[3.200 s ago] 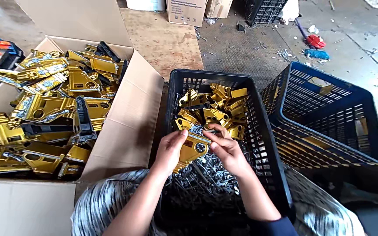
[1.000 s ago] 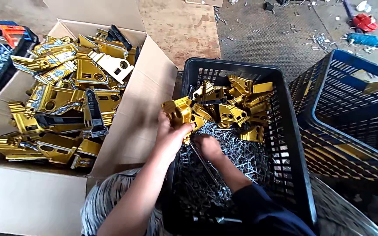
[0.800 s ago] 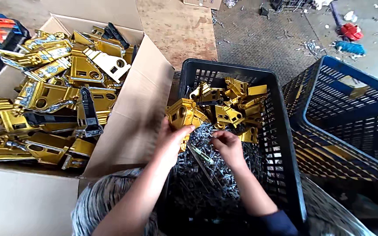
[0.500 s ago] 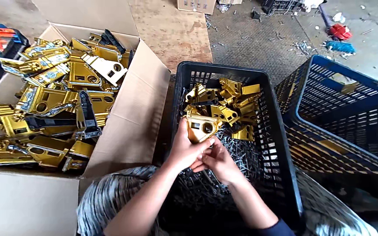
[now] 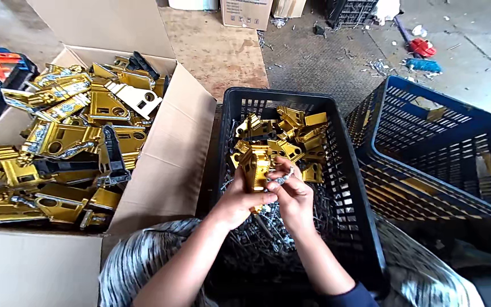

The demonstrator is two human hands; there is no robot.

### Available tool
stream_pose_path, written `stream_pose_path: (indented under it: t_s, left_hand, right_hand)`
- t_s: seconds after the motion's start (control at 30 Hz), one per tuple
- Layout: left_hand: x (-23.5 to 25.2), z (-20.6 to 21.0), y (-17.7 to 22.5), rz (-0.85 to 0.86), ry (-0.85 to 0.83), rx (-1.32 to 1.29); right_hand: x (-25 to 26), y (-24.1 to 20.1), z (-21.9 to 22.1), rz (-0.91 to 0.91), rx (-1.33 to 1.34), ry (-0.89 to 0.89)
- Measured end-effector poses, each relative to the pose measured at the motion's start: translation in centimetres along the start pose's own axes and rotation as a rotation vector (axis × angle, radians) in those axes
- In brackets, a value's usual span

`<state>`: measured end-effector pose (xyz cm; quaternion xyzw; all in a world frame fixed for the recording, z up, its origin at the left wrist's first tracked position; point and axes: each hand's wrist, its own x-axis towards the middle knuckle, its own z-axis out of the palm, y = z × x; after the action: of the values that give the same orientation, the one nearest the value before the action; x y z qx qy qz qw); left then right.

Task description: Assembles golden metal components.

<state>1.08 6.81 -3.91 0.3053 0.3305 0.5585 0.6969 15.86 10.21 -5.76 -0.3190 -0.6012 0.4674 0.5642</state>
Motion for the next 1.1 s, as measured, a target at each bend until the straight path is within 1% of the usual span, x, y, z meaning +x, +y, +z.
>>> stream_pose_path:
  t_s: [0.1,0.2,0.27,0.33,0.4,0.5,0.57,0.63,0.7,0.77,0.87,0.93,1.03,1.1]
  left_hand:
    - [-0.3,0.1,0.0,0.017,-0.016,0.15]
    - [-0.6,0.3,0.1,0.056,0.004,0.396]
    - [-0.7,0.2,0.3,0.076,0.021,0.543]
    - [-0.6,-0.1,0.3,0.084,0.006,0.602]
    - [-0.6,-0.5,0.2,0.1,-0.021,0.616]
    - [-0.6,-1.0,0.3,0.097,-0.051,0.66]
    - [-0.7,-1.2,0.2,0.075,-0.084,0.628]
    - [-0.9,-1.2,0.0,0.06,-0.112,0.529]
    - [-1.0,-0.7,-0.2,0.045,-0.093,0.401]
    - [-1.0,-0.4,-0.4,0.078,-0.064,0.354]
    - [-1.0,-0.6,0.0,0.133,-0.04,0.391]
    - [-1.0,-0.7,0.0,0.139,-0.021,0.446]
    - [-0.9,-0.5,-0.3,0.141,0.066,0.594]
    - [-1.0,-0.2,-0.2,0.096,0.148,0.744]
  right_hand:
    - [0.2,0.7,-1.0,-0.23,-0.135,-0.027]
    - [0.5,0.8,-1.6,-0.348,-0.242,-0.073]
    - [0.4,0.9,-1.8,-0.296,-0.178,-0.136]
    - [0.2,0.7,-1.7,-0.16,-0.02,-0.203]
    - [0.2,0.6,-1.6,-0.086,0.098,-0.212]
    - [0.0,0.7,-1.6,-0.065,0.161,-0.183]
    - [0.1,0.8,-1.6,-0.114,0.109,-0.182]
    - [0.2,0.7,-1.6,-0.178,0.03,-0.166]
    - [0.5,0.4,-1.6,-0.253,-0.037,-0.157]
    - [0.9,-0.1,-1.8,-0.304,-0.098,-0.189]
    - [1.2,-1.0,-2.2,-0.386,-0.269,-0.264]
    - [1.2,-1.5,-2.4,-0.479,-0.422,-0.279]
    - [1.0,-1.4,-2.7,-0.599,-0.56,-0.212]
    - [0.8,-0.8,-2.6,-0.577,-0.556,-0.163]
